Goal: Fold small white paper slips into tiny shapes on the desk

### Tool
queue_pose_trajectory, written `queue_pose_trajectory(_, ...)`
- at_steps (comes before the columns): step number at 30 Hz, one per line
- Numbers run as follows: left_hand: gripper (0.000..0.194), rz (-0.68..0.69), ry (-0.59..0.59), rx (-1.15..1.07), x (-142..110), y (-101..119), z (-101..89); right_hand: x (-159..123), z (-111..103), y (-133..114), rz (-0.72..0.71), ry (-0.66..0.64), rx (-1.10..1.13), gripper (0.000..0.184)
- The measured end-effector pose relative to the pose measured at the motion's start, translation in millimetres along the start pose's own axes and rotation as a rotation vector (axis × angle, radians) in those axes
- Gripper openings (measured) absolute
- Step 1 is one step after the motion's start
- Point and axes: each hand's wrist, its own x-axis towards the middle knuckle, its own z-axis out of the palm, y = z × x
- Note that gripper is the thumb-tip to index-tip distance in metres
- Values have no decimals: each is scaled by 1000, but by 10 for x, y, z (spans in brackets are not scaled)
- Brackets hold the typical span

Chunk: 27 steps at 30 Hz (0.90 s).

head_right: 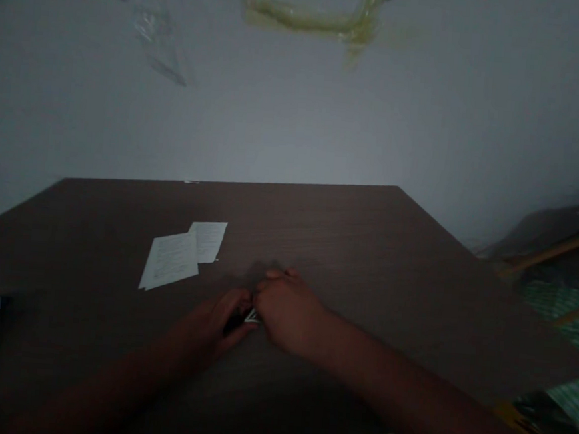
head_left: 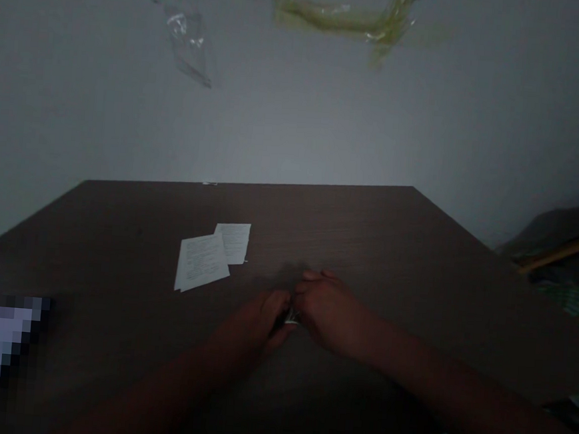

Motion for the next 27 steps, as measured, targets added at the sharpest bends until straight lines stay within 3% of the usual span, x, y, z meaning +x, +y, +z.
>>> queue_pose_trajectory(5, 18, 49, -21, 30, 52, -24, -50, -19, -12, 104, 14, 36, 62, 20)
queue_pose_trajectory(8, 18, 58, -22, 28, 74, -16, -101, -41, -58, 213, -72, 28, 177, 18)
queue_pose_trajectory(11, 17, 28, 4, 18, 66, -39, -133, -69, -101, 340, -128, 136, 312, 9)
queue_pose_trajectory(14, 22, -26, 53, -9, 41, -111, -149, -87, -105, 450, -132, 220, 402, 16)
queue_pose_trajectory(19, 22, -95, 113, -51, 34, -213, -191, -38, -2, 553, -131, 142, 489, 33)
queue_pose_trajectory(27, 22, -49, 163, 11, 48, -253, -189, 107, 261, 645, -52, 106, 497, 13)
